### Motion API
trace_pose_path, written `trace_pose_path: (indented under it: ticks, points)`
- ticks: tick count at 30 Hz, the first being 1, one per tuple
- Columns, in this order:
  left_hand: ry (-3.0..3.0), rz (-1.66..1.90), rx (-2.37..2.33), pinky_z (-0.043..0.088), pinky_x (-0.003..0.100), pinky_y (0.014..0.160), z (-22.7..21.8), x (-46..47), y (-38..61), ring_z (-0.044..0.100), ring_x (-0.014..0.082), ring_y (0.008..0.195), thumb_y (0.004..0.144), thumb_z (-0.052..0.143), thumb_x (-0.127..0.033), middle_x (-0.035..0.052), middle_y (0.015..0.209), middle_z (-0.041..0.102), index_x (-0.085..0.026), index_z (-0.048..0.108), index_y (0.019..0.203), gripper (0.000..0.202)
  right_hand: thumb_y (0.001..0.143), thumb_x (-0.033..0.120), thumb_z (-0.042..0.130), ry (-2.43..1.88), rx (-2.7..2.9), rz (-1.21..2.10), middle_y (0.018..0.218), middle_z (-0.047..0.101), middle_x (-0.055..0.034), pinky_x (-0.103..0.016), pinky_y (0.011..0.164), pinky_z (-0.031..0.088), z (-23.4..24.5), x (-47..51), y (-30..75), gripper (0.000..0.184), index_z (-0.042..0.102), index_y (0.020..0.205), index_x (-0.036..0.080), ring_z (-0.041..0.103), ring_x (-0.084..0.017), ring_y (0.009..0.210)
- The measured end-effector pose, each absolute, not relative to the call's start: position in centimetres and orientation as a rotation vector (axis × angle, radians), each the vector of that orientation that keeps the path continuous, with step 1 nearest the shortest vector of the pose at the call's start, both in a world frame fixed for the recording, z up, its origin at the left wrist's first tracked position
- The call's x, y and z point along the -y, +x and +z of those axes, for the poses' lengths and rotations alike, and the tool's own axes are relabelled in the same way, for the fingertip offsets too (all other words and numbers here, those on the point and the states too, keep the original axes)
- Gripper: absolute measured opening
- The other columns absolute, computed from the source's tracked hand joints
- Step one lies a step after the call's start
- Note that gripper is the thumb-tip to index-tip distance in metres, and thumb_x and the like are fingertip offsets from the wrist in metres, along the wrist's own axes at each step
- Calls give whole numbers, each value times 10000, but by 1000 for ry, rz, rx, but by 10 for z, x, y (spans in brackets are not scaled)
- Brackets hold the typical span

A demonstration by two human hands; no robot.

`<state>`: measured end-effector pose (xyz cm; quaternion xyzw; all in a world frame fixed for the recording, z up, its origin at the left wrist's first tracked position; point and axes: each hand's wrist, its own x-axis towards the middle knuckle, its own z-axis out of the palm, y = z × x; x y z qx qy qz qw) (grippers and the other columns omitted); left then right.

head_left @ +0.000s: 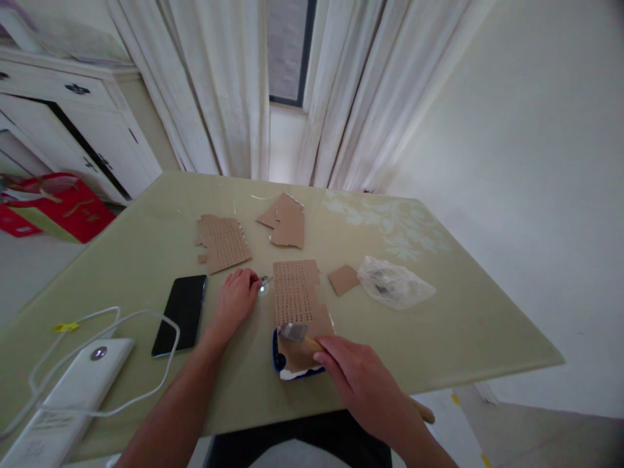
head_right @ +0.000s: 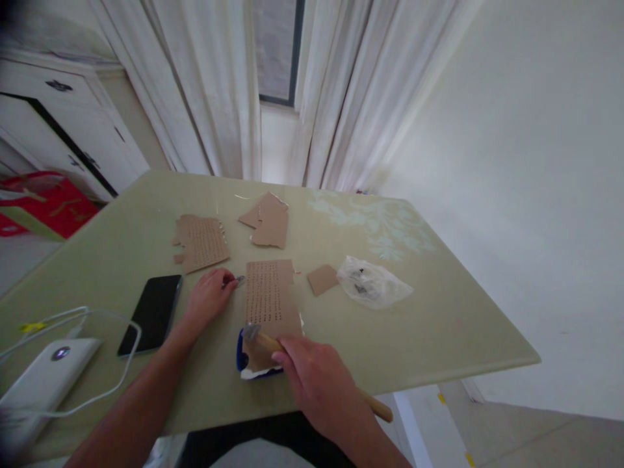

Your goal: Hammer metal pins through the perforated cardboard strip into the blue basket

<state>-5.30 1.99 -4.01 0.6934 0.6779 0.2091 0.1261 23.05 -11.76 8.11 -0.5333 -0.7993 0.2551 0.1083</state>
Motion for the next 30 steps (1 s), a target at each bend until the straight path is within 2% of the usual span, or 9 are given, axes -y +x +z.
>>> trace_pose_path:
  ticks: [6,10,15,16,18,19,21,25,30]
  points:
    - [2002,665,-1990,515,460,968,-32,-15,-48,669,332,1026,978,566,-298,129,1009,732,-213,667,931,140,1158,387,407,-1596,2205,926,1095,809,-88,-329,842,547,79,137,247,345,719,1166,238,764,-238,928]
    - [1967,835,-1963,510,454,992,-19,-11,-46,672,316,1039,993,561,-341,120,1029,741,-206,687,980,185,1156,396,404,-1590,2190,931,1053,807,-86,-326,836,558,79,137,245,359,726,1166,239,761,-236,907]
    - [1562,1267,-1659,534,338,730,3,11,-40,643,206,745,958,663,-482,44,885,753,-213,724,992,278,1157,403,407,-1588,2186,926,1013,805,-88,-324,822,561,76,136,243,368,731,1208,237,751,-233,876]
    - [1483,1326,-1564,547,329,739,7,20,-37,668,202,768,951,685,-492,46,895,764,-209,724,992,289,1156,404,409,-1581,2178,935,1023,806,-90,-325,827,562,76,137,243,366,731,1201,237,751,-233,884]
    - [1382,1391,-1379,585,347,858,11,41,-29,737,222,917,959,706,-476,69,982,794,-203,722,996,276,1154,396,416,-1567,2157,962,1061,809,-90,-328,849,563,74,138,244,351,728,1166,237,756,-233,914]
    - [1353,1404,-1333,591,353,892,12,52,-26,748,225,946,968,708,-461,69,990,803,-206,722,1001,257,1152,387,421,-1561,2146,977,1080,809,-89,-331,864,563,73,139,244,338,724,1151,237,758,-233,932]
    - [1340,1365,-1294,597,339,853,12,70,-20,756,221,935,978,713,-443,68,993,820,-212,725,1007,233,1148,373,429,-1545,2132,1000,1100,808,-88,-337,882,562,73,139,244,317,713,1142,234,762,-237,957]
    - [1452,1263,-1376,545,300,688,7,88,-15,675,179,757,984,702,-421,49,944,827,-223,771,987,209,1149,383,423,-1532,2120,1020,1079,804,-89,-336,868,560,72,138,243,321,703,1123,228,762,-241,949]
    - [1541,1213,-1435,513,288,622,8,87,-15,578,156,639,960,702,-422,30,848,805,-228,821,950,227,1148,378,426,-1521,2110,1030,1070,807,-96,-342,874,556,68,137,244,324,708,1127,221,759,-242,934]
